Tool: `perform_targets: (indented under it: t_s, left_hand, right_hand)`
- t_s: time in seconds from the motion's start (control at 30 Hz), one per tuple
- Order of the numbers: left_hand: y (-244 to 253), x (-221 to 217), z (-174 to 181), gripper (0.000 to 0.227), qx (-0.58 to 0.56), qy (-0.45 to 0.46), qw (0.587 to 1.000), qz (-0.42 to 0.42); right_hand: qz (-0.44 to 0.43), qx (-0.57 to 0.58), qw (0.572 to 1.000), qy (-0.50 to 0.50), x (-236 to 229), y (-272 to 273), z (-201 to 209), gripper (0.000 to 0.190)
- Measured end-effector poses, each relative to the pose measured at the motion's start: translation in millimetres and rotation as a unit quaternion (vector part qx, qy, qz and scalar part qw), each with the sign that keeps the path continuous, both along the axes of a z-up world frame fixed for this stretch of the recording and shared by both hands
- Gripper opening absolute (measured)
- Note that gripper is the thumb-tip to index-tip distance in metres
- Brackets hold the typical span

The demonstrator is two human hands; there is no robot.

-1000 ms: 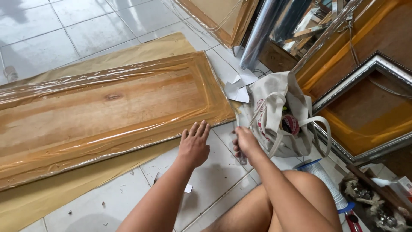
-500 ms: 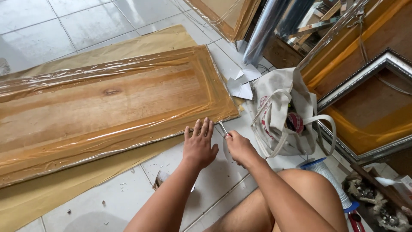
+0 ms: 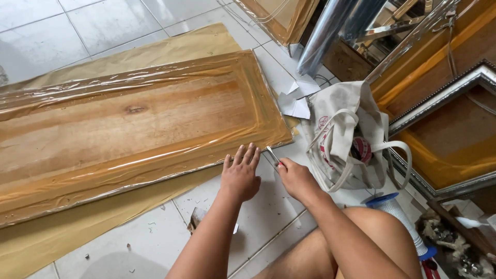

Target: The person is using a utility knife to carefully cut and remove the protective plastic wrapping from a large wooden picture frame.

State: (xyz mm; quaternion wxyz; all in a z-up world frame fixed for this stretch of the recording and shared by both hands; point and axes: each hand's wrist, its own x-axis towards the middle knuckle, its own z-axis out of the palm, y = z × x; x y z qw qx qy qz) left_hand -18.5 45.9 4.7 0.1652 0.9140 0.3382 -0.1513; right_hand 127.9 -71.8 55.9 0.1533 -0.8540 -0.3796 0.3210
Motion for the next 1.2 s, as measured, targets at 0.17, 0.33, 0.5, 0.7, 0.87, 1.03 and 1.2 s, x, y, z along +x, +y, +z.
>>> perform_targets:
  t_s: [0.17,0.33,0.5,0.7,0.87,1.03,1.2]
  left_hand:
    - [-5.8,-2.2,6.4,0.091,0.004,-0.014,1.0,0.007]
    - [-11.8,-4.4,8.9,0.093,0.004,-0.029,1.0,-0.004]
    - [-11.0,-2.6,2.8,0.099,0.015,-0.032,0.999,-0.004]
    - [-11.9,2.6,-11.7,0.102,0.022,-0.02,1.0,0.002]
    - [-11.9,3.7,-17.6,0.104,0.029,-0.005,1.0,0.001]
    - [-10.4,6.3,-15.3,0.107,0.027,0.008,1.0,0.0]
    - [-13.9,0.9,6.7,0.103,0.01,0.009,1.0,-0.011]
  right_hand:
    - [0.023,0.002,1.0,-0.01,-1.1,4.1,10.9,0.056]
    - [0.058,-0.045,0.994,-0.078,14.3,16.0,-36.8,0.05]
    - [-0.17,-0.004,0.957,0.235,0.8,13.6,-13.0,0.061]
    - [-0.048,0.008,0.997,0.062,4.4,8.7,-64.3,0.054]
    - [-0.192,0.029,0.933,0.305,-3.8,4.6,-37.1,0.048]
    - [0.009,0.035,0.999,-0.011,13.8,6.9,-59.3,0.052]
    - [-0.244,0.005,0.829,0.503,13.1,10.8,-43.3,0.042]
